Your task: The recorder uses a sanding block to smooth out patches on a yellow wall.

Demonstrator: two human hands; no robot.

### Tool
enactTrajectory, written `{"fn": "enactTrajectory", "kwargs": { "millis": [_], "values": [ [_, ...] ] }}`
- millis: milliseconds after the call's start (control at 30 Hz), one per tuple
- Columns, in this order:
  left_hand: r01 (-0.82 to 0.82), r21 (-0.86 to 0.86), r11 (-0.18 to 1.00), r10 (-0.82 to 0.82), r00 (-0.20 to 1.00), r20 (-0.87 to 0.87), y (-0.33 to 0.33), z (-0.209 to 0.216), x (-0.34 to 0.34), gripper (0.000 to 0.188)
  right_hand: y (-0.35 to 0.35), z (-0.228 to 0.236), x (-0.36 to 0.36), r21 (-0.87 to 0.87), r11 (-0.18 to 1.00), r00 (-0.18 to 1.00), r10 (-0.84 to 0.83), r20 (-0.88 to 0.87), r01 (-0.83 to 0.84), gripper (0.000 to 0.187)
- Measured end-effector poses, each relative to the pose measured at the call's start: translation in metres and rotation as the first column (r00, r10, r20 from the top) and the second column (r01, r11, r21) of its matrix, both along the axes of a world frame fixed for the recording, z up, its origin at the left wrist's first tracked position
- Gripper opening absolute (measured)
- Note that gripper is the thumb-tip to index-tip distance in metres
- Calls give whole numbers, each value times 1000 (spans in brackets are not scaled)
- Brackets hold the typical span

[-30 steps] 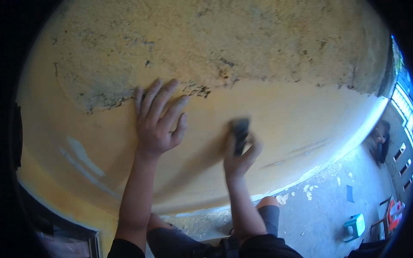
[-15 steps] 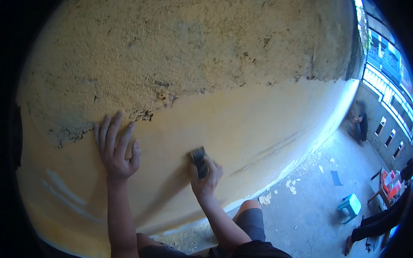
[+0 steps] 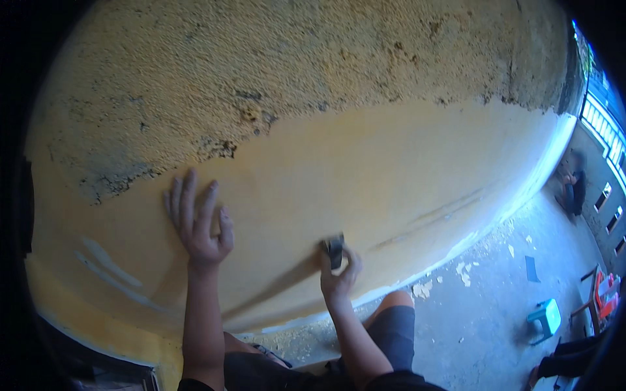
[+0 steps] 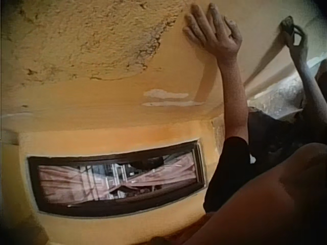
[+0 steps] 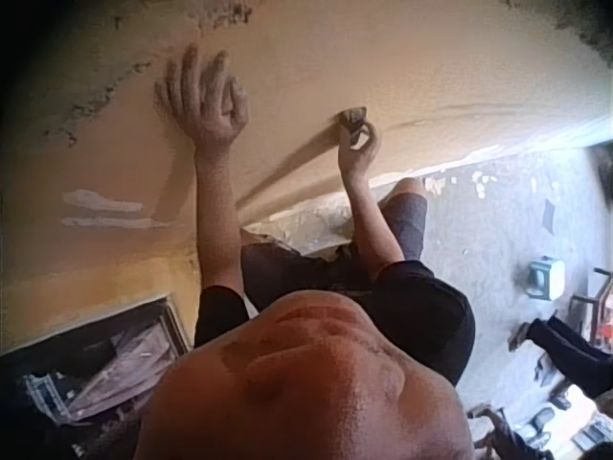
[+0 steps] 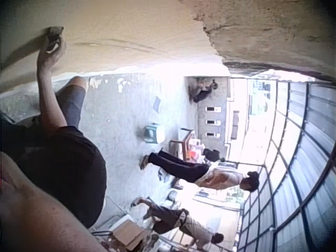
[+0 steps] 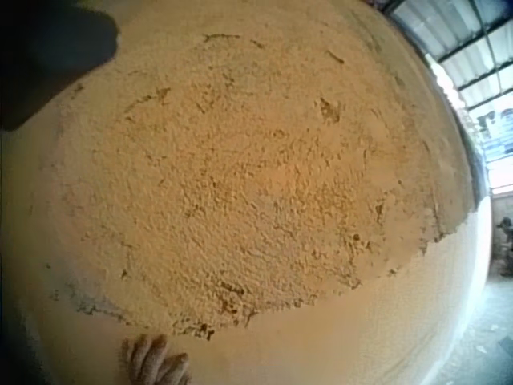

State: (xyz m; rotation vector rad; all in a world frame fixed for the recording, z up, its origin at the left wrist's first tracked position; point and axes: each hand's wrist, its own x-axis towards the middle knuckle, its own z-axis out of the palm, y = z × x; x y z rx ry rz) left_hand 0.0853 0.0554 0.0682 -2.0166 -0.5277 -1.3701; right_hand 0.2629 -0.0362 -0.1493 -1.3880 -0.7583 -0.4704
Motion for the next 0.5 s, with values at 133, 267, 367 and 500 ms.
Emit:
{"fn": "enactTrajectory", "kwargs": {
  "millis": [133,267,367,500],
  "values": [
    [-12,34,999,12,1000,9,-1,-15,10,36,0,7,-4,7,1000,1000,-14,6,14,53],
    [-50,23,998,49,998,42,-2,-19,8,36,10,76,2,184,983,996,5,89,-22,55],
    [-62,59,996,59,996,60,-2,-15,9,35,6,56,-2,111,994,997,-9,83,0,55],
    [-65,75,995,61,997,52,5,-20,20,35,7,-2,-2,64,998,998,13,63,-17,57]
  ]
}}
